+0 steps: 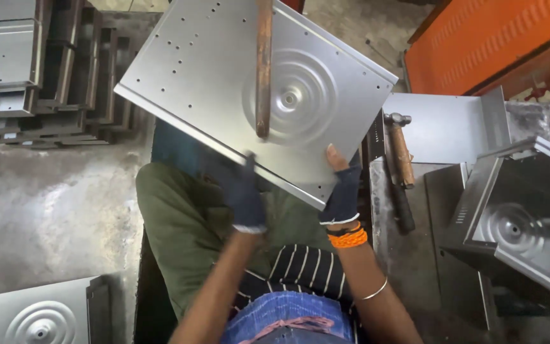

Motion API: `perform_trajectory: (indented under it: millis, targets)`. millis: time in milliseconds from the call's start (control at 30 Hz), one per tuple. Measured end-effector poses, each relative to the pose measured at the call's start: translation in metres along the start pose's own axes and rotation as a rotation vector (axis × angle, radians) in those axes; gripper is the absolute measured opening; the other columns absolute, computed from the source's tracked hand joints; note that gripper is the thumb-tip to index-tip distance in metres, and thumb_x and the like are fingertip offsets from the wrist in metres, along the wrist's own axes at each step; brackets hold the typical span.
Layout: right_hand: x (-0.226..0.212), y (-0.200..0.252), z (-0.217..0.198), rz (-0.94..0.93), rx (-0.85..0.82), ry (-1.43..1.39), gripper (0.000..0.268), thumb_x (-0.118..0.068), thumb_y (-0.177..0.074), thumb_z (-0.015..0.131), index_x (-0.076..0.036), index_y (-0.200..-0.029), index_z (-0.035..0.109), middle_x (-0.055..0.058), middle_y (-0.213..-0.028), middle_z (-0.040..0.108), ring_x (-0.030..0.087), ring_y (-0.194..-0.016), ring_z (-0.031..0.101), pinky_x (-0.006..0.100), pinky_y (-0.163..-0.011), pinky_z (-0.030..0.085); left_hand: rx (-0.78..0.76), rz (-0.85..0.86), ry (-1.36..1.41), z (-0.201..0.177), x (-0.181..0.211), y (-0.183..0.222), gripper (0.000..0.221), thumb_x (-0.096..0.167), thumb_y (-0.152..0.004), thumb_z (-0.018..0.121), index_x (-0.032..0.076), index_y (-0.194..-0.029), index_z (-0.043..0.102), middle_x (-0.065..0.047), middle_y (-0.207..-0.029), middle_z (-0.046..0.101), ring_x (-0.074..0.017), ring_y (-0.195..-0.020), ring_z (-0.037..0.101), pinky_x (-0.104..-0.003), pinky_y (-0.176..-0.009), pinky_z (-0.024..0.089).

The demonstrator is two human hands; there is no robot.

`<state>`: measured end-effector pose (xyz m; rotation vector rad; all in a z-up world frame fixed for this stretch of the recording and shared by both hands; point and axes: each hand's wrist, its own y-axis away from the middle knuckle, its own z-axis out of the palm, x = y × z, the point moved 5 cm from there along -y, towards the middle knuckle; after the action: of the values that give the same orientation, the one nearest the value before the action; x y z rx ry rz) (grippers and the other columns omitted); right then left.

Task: Using a spot welding machine to join various metal plates and components into a chassis.

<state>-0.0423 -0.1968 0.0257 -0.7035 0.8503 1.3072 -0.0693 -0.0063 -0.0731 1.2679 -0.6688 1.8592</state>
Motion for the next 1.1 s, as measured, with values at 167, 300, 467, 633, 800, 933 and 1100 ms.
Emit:
perform_trajectory:
  millis: [167, 300, 467, 633, 800, 933, 1100]
  targets:
    - [-0.001, -0.013, -0.014, 0.241, -0.028, -0.128, 0.059, -0.018, -0.089, 0.069, 0.0, -0.143, 0.053, 0.011, -0.127, 0.066, 0.024, -0.111, 0.066, 0.038, -0.1, 0.054, 0.094, 0.531, 0.153, -0.073, 0.094, -0.139, 0.049, 0.014, -0.113, 0.055, -0.001, -0.159, 0.045, -0.02, -0.162, 0.051, -0.0275, -0.15, 0.052, -0.042, -0.131, 0.04]
    - [-0.022, -0.035, -0.047, 0.193, -0.063, -0.08, 0.065, -0.016, -0.085, 0.07, -0.002, -0.145, 0.049, 0.012, -0.128, 0.065, 0.025, -0.112, 0.066, 0.039, -0.101, 0.055, -0.099, 0.59, -0.556, -0.118, 0.078, -0.168, 0.023, 0.016, -0.106, 0.062, 0.005, -0.123, 0.073, -0.01, -0.122, 0.076, -0.0177, -0.115, 0.073, -0.034, -0.093, 0.058]
    - [-0.043, -0.057, -0.129, 0.091, 0.017, 0.08, 0.045, -0.016, -0.088, 0.07, 0.004, -0.127, 0.063, 0.016, -0.111, 0.072, 0.026, -0.094, 0.072, 0.039, -0.087, 0.061, -0.347, -0.047, 0.039, -0.008, 0.121, -0.099, 0.048, 0.019, -0.1, 0.065, -0.002, -0.143, 0.06, -0.008, -0.133, 0.07, -0.0165, -0.119, 0.067, -0.029, -0.105, 0.052]
    - [-0.084, -0.067, -0.139, 0.106, 0.076, 0.048, 0.027, -0.014, -0.091, 0.07, 0.002, -0.113, 0.068, 0.014, -0.103, 0.073, 0.024, -0.088, 0.073, 0.037, -0.084, 0.062, -0.364, -0.051, 0.071, 0.045, 0.125, -0.075, 0.056, 0.009, -0.093, 0.071, -0.008, -0.145, 0.056, -0.014, -0.133, 0.067, -0.0198, -0.116, 0.066, -0.032, -0.102, 0.052]
    - [-0.089, -0.102, -0.186, 0.07, 0.036, 0.021, 0.023, -0.011, -0.093, 0.069, 0.003, -0.111, 0.069, 0.014, -0.103, 0.073, 0.024, -0.087, 0.072, 0.035, -0.083, 0.06, -0.331, -0.148, 0.187, 0.062, 0.107, -0.075, 0.058, 0.007, -0.092, 0.067, -0.009, -0.146, 0.054, -0.017, -0.134, 0.068, -0.0229, -0.115, 0.068, -0.034, -0.1, 0.053]
    - [-0.085, -0.124, -0.216, 0.041, 0.036, 0.128, 0.021, -0.012, -0.097, 0.07, 0.003, -0.111, 0.069, 0.012, -0.102, 0.072, 0.021, -0.086, 0.07, 0.034, -0.081, 0.058, -0.271, -0.192, 0.222, 0.067, 0.114, -0.068, 0.06, 0.004, -0.089, 0.066, -0.008, -0.147, 0.053, -0.018, -0.135, 0.067, -0.0243, -0.116, 0.068, -0.035, -0.101, 0.053]
    - [-0.094, -0.117, -0.179, 0.118, -0.017, 0.13, 0.032, -0.017, -0.089, 0.066, 0.002, -0.114, 0.071, 0.013, -0.102, 0.075, 0.022, -0.085, 0.075, 0.033, -0.081, 0.061, -0.256, -0.198, 0.269, 0.062, 0.108, -0.066, 0.062, 0.003, -0.089, 0.066, -0.008, -0.148, 0.049, -0.017, -0.14, 0.064, -0.024, -0.124, 0.065, -0.034, -0.107, 0.05]
